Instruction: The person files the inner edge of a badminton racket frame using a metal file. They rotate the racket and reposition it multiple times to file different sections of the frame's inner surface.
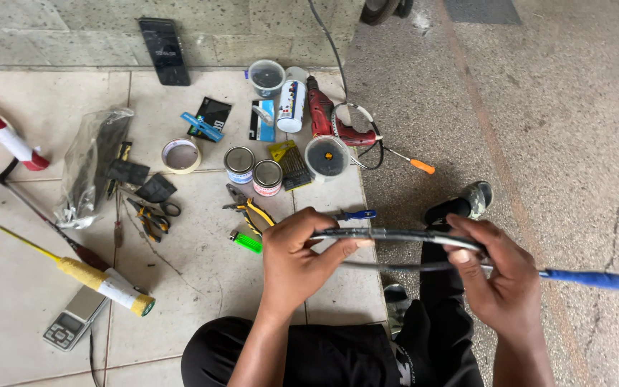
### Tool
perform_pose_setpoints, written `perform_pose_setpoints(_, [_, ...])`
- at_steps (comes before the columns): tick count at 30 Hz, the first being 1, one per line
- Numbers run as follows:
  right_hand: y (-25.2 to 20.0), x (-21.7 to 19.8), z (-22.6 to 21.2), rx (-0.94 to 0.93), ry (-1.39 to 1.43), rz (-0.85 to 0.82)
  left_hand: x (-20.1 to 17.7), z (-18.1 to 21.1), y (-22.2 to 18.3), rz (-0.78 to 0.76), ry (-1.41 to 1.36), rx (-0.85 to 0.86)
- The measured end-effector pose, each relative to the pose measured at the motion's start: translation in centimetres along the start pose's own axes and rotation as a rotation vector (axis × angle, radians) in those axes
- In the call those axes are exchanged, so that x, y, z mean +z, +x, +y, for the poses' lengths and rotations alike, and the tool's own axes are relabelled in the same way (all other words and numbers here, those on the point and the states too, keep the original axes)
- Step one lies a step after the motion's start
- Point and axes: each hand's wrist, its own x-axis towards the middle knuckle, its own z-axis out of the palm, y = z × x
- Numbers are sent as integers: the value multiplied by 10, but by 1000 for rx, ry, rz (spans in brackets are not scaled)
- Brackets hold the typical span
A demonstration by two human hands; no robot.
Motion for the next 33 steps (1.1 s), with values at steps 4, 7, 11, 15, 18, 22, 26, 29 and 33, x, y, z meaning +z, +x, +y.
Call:
perform_pose_setpoints(4, [-13, 5, 6, 144, 75, 74, -6, 4, 6, -40, -42, -141])
perform_pose_setpoints(7, [-14, 6, -2, 310, 74, 142, -15, 3, 14, -235, 59, -196])
perform_pose_setpoints(11, [-6, 3, -17, 420, 114, 157, -11, -7, 15, -214, -80, -116])
perform_pose_setpoints(15, [-2, 2, -28, 546, 175, 194, -2, -15, 8, -93, -224, -219])
perform_pose_setpoints(18, [-2, 0, -26, 530, 198, 181, -1, -17, 7, -83, -247, -266])
perform_pose_setpoints(22, [-2, 1, -25, 548, 209, 189, -1, -20, 6, -87, -257, -270])
perform_pose_setpoints(26, [-1, 2, -29, 563, 257, 192, 1, -30, 5, -60, -280, -303])
perform_pose_setpoints(29, [-2, -1, -28, 572, 326, 177, -1, -40, 4, -66, -337, -307])
perform_pose_setpoints(33, [3, -10, -16, 698, 256, -193, -12, -58, 1, -93, -591, -386])
